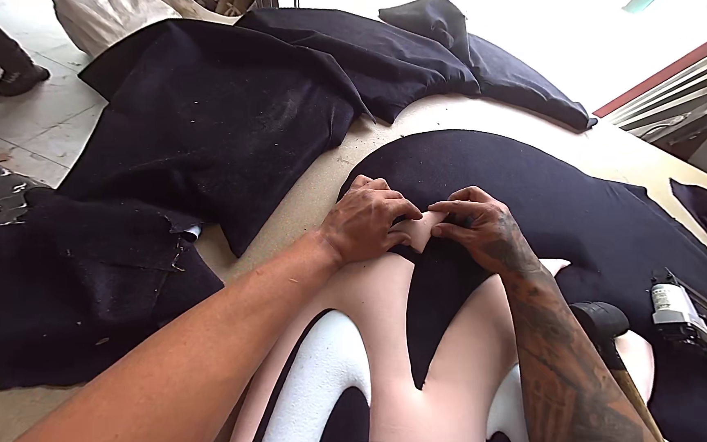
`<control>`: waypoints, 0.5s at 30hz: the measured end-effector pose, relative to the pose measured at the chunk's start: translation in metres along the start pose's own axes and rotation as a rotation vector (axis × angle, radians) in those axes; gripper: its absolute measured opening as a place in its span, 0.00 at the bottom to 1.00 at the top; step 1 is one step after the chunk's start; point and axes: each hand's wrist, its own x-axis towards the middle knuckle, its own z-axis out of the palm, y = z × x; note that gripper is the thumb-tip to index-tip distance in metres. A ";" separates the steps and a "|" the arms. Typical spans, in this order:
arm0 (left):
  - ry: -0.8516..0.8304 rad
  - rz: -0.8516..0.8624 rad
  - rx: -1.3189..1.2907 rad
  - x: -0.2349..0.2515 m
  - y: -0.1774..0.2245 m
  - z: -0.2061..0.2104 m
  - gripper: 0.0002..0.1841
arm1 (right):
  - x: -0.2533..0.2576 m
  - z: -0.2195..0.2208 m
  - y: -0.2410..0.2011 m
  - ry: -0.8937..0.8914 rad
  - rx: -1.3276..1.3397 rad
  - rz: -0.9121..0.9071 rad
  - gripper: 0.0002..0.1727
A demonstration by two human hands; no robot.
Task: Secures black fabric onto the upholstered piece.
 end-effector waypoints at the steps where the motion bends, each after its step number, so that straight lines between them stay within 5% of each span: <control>1: 0.002 0.000 0.005 0.000 0.000 0.000 0.18 | -0.001 0.001 0.001 0.006 -0.008 -0.010 0.18; 10: 0.001 0.032 -0.006 -0.003 0.001 0.003 0.11 | -0.004 0.008 0.004 0.027 -0.102 -0.073 0.16; 15: -0.034 0.011 -0.044 -0.001 0.001 0.001 0.08 | 0.009 -0.001 0.006 -0.113 -0.057 -0.076 0.22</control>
